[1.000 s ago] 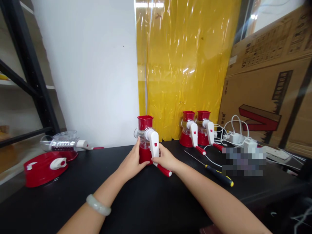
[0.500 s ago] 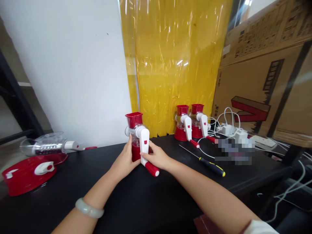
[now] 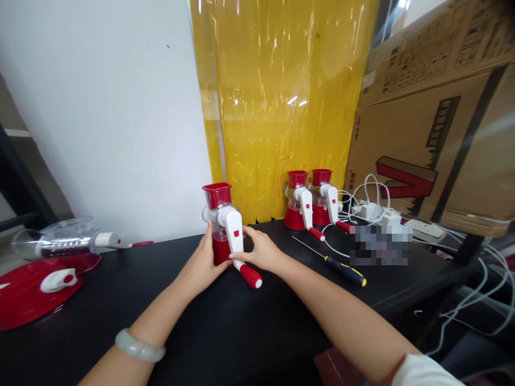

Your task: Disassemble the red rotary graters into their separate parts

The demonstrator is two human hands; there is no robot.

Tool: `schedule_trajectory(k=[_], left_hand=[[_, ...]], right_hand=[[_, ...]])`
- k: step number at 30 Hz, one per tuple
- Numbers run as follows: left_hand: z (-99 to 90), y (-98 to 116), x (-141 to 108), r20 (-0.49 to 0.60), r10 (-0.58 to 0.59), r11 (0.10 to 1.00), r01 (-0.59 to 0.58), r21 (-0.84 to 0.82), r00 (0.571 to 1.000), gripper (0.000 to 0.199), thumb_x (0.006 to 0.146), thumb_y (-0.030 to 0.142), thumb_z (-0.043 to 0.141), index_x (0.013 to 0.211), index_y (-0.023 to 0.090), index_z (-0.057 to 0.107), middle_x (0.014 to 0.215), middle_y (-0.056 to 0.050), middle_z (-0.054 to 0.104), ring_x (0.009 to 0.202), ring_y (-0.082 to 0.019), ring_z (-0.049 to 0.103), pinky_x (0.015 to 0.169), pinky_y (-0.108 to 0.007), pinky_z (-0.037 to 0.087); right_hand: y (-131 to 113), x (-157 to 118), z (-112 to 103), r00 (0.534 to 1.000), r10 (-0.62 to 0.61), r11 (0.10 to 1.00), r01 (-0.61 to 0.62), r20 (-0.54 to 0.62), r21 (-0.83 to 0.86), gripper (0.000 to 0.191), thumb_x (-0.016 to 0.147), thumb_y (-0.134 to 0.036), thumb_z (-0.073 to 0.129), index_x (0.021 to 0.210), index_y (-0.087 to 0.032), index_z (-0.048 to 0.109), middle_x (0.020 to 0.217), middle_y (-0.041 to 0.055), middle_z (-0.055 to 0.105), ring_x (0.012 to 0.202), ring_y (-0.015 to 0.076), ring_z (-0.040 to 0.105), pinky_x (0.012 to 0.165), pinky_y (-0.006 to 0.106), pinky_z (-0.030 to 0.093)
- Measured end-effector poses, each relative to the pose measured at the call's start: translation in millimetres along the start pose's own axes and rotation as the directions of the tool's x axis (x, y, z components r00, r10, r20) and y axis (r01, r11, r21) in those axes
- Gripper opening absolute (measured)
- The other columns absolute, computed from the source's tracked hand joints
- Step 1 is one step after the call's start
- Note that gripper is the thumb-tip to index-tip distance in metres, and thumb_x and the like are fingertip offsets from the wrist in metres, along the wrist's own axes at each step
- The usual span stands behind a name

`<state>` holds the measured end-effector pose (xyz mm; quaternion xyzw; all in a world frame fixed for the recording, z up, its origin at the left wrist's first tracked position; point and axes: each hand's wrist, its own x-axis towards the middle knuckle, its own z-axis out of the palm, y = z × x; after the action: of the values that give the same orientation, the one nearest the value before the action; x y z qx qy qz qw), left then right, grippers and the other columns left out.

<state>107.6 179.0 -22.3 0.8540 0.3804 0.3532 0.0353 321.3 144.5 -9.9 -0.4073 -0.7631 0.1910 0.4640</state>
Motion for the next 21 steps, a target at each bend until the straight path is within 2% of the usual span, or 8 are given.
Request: schedule_trajectory(k=[3,5,7,10,13,17,19,21], left_hand=[[1.6,-1.1,0.7,-0.003,-0.008,1.000,0.008,-0.024,1.000,0.117,0.076,0.046,0.069,0.150,0.021,-0.018,0.157,-0.021,0.016,0.141,-0.039,0.026,0.111,-0.055,0.032],[2.6,-1.3,1.2,-0.007,-0.009,0.999,0.009,-0.051,1.000,0.118,0.075,0.044,0.070,0.150,0.022,-0.017,0.158,-0.020,0.013,0.141,-0.039,0.025,0.111,-0.055,0.032],[4.2,-1.8,1.5,-0.016,-0.012,0.995,0.011,-0.099,1.000,0.118,0.073,0.042,0.072,0.151,0.022,-0.015,0.158,-0.020,0.012,0.141,-0.038,0.025,0.111,-0.056,0.033],[7.5,-3.7,1.4,-0.018,-0.023,0.981,0.019,-0.193,1.000,0.118,0.072,0.041,0.073,0.152,0.021,-0.012,0.158,-0.019,0.011,0.142,-0.037,0.022,0.113,-0.055,0.030],[8.6,-3.7,2.4,0.006,-0.068,0.939,0.067,-0.338,0.998,0.105,0.081,0.042,0.063,0.152,0.019,-0.011,0.159,-0.019,0.009,0.145,-0.033,0.017,0.117,-0.053,0.020],[3.0,6.3,7.2,0.089,-0.242,0.768,0.247,-0.591,0.966,0.087,0.090,0.052,0.044,0.152,0.021,-0.007,0.160,-0.014,0.005,0.146,-0.030,0.010,0.118,-0.052,0.013],[-0.3,13.3,9.4,0.137,-0.303,0.681,0.315,-0.662,0.943,0.085,0.090,0.057,0.040,0.152,0.024,-0.007,0.160,-0.012,0.005,0.146,-0.030,0.008,0.117,-0.053,0.015],[-1.7,18.4,10.1,0.146,-0.304,0.659,0.318,-0.682,0.941,0.091,0.087,0.060,0.046,0.152,0.025,-0.008,0.160,-0.012,0.004,0.146,-0.030,0.007,0.117,-0.053,0.014]], right_hand=[[24.0,6.7,7.0,0.997,0.070,0.979,-0.076,0.036,0.190,0.099,0.070,-0.061,0.069,0.149,-0.020,0.027,0.148,0.0151,0.040,0.137,0.0281,0.038,0.107,0.046,0.036],[37.2,10.5,14.6,0.990,0.135,0.932,-0.141,0.042,0.335,0.093,0.079,-0.067,0.054,0.152,-0.020,0.021,0.152,0.0135,0.035,0.140,0.0251,0.033,0.112,0.045,0.029],[43.6,12.9,20.5,0.980,0.197,0.895,-0.184,0.009,0.406,0.088,0.083,-0.069,0.045,0.152,-0.021,0.021,0.152,0.0119,0.036,0.141,0.0231,0.032,0.115,0.043,0.024],[41.9,13.6,22.2,0.962,0.270,0.893,-0.232,-0.046,0.386,0.082,0.085,-0.067,0.044,0.151,-0.021,0.026,0.151,0.0118,0.038,0.140,0.0226,0.034,0.115,0.041,0.023],[38.2,14.0,18.2,0.947,0.319,0.907,-0.291,-0.043,0.304,0.066,0.092,-0.057,0.039,0.148,-0.022,0.033,0.149,0.0111,0.041,0.135,0.0220,0.041,0.110,0.041,0.033],[42.5,17.5,13.9,0.934,0.355,0.920,-0.339,-0.047,0.195,0.057,0.094,-0.043,0.047,0.143,-0.016,0.041,0.128,0.0151,0.060,0.111,0.0212,0.060,0.097,0.038,0.045],[46.0,18.7,14.2,0.933,0.355,0.924,-0.339,-0.063,0.176,0.055,0.092,-0.040,0.052,0.139,-0.013,0.046,0.118,0.0153,0.065,0.106,0.0219,0.062,0.096,0.039,0.045],[48.0,18.5,16.4,0.939,0.336,0.933,-0.321,-0.072,0.165,0.049,0.090,-0.037,0.054,0.135,-0.016,0.052,0.115,0.0132,0.066,0.107,0.0222,0.061,0.098,0.039,0.043]])
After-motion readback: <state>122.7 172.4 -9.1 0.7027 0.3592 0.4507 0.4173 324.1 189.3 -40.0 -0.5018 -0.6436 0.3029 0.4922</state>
